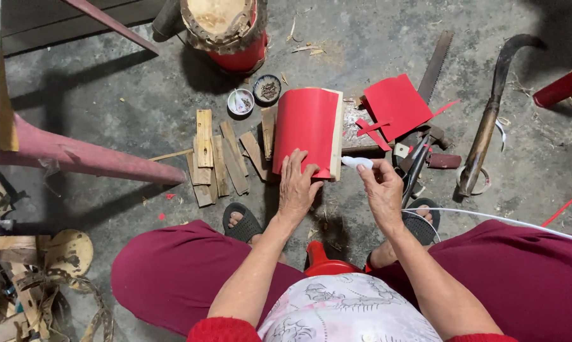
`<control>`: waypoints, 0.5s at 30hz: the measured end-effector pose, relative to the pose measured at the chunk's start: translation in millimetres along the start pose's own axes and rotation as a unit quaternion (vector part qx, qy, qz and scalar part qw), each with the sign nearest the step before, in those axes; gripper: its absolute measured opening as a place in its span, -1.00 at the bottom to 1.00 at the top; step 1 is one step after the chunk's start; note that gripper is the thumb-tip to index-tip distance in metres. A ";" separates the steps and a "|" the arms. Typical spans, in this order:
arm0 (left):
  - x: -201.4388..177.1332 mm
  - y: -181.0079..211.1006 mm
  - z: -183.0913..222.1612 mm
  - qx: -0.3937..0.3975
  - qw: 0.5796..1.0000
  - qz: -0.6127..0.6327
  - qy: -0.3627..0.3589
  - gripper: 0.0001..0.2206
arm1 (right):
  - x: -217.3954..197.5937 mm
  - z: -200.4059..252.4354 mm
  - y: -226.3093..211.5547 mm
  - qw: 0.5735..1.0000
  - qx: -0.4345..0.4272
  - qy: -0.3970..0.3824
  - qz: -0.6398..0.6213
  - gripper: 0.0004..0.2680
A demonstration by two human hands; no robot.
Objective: Applying glue to a wooden frame and covering it with red paper as part of a craft or instrument repair task.
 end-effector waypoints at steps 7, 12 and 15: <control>7.1 -0.4 -1.4 0.014 0.999 -0.007 0.038 -0.72 | -1.4 0.0 4.5 0.998 -0.033 -0.001 0.058 -0.89; 6.2 6.7 -4.3 0.027 0.996 -0.041 0.079 -0.88 | -0.4 -2.5 7.0 0.995 -0.055 0.007 0.082 -0.91; 11.5 3.5 -4.3 -0.022 0.994 0.008 0.108 -0.90 | 1.3 -2.2 0.5 0.989 -0.086 0.002 0.117 -0.91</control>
Point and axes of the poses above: each hand's wrist, its own z-axis away from the middle knuckle, its own x-axis out of the palm, y = z × x, the point moved 1 cm from there along -z, towards the middle knuckle, and after that the axes turned 2 degrees about -y, right-handed, at the moved point
